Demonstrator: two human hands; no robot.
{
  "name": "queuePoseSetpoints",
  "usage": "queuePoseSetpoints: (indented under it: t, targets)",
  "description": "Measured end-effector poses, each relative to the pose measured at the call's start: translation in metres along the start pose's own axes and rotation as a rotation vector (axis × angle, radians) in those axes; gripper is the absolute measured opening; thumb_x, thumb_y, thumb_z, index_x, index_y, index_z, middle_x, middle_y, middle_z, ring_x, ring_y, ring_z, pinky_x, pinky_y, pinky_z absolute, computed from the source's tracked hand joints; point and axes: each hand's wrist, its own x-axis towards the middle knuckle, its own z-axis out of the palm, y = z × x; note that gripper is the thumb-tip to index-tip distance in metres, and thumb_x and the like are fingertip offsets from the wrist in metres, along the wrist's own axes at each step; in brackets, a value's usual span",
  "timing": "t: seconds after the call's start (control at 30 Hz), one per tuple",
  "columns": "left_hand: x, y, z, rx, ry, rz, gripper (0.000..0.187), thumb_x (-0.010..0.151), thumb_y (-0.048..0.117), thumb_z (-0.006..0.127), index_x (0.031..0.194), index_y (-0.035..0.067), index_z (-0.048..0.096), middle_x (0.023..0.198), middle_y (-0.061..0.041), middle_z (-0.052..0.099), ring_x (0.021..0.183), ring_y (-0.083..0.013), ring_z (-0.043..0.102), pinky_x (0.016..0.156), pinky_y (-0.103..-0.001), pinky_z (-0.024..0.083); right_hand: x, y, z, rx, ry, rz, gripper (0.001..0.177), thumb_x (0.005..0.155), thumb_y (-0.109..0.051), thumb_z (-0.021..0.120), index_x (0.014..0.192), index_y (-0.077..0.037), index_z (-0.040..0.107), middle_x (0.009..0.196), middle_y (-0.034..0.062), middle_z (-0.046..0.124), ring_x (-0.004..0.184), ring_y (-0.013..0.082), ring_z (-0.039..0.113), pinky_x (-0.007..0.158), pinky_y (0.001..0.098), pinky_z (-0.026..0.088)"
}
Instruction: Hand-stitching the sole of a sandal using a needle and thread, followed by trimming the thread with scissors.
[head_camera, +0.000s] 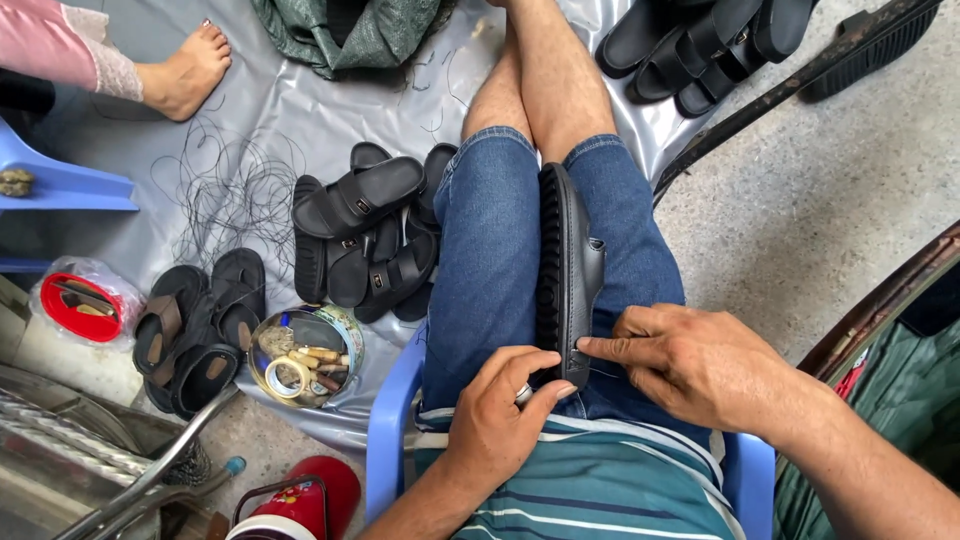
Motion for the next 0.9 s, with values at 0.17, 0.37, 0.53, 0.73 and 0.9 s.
queuePoseSetpoints:
  t: [0.17,0.37,0.53,0.73,0.9]
  targets:
    - [-0.001,-0.003,0.002,-0.017,0.032,0.012,0.027,0.074,0.016,0.073,0.098,0.012,0.062,0.095,-0.003,0.063,0.085,-0.0161,0.065,0.074,-0.026,0.053,0.001,-0.002,0.000,-0.013,-0.033,0.043,0.048,0.080,-0.023,0.045,0.127,-0.036,0.049,0.090,-0.0067,0.052,0.080,0.0160,0.056,0.049,0.0350,0.053]
    - [-0.001,-0.004,0.004,-0.029,0.045,0.071,0.027,0.074,0.013,0.073,0.098,0.010,0.061,0.096,-0.005,0.063,0.086,-0.0170,0.065,0.077,-0.026,0.054,0.002,-0.013,-0.005,-0.225,-0.067,0.035,0.045,0.081,-0.030,0.047,0.127,-0.033,0.047,0.088,-0.0032,0.049,0.072,0.0217,0.053,0.047,0.0387,0.054]
    - [0.000,-0.008,0.009,-0.033,0.077,0.131,0.025,0.074,0.010,0.073,0.097,0.008,0.064,0.095,-0.007,0.064,0.086,-0.0175,0.065,0.079,-0.025,0.054,0.005,-0.035,-0.001,-0.337,-0.142,0.183,0.045,0.082,-0.031,0.045,0.127,-0.029,0.045,0.093,-0.0028,0.051,0.075,0.0237,0.056,0.058,0.0398,0.054]
    - [0.000,-0.015,0.009,-0.069,0.124,0.178,0.022,0.075,0.004,0.073,0.096,0.006,0.066,0.095,-0.008,0.064,0.083,-0.0166,0.065,0.079,-0.023,0.055,0.000,-0.024,0.019,-0.259,0.117,0.140,0.041,0.078,-0.028,0.051,0.119,-0.027,0.053,0.089,-0.0056,0.054,0.074,0.0200,0.059,0.052,0.0363,0.053]
    - [-0.002,-0.019,0.014,-0.139,0.103,0.212,0.031,0.077,0.002,0.073,0.104,0.011,0.062,0.100,-0.009,0.063,0.073,-0.0137,0.067,0.072,-0.021,0.057,-0.002,-0.001,0.038,0.001,0.410,-0.084,0.036,0.079,-0.015,0.056,0.115,-0.020,0.060,0.091,-0.0050,0.061,0.079,0.0138,0.061,0.068,0.0252,0.049]
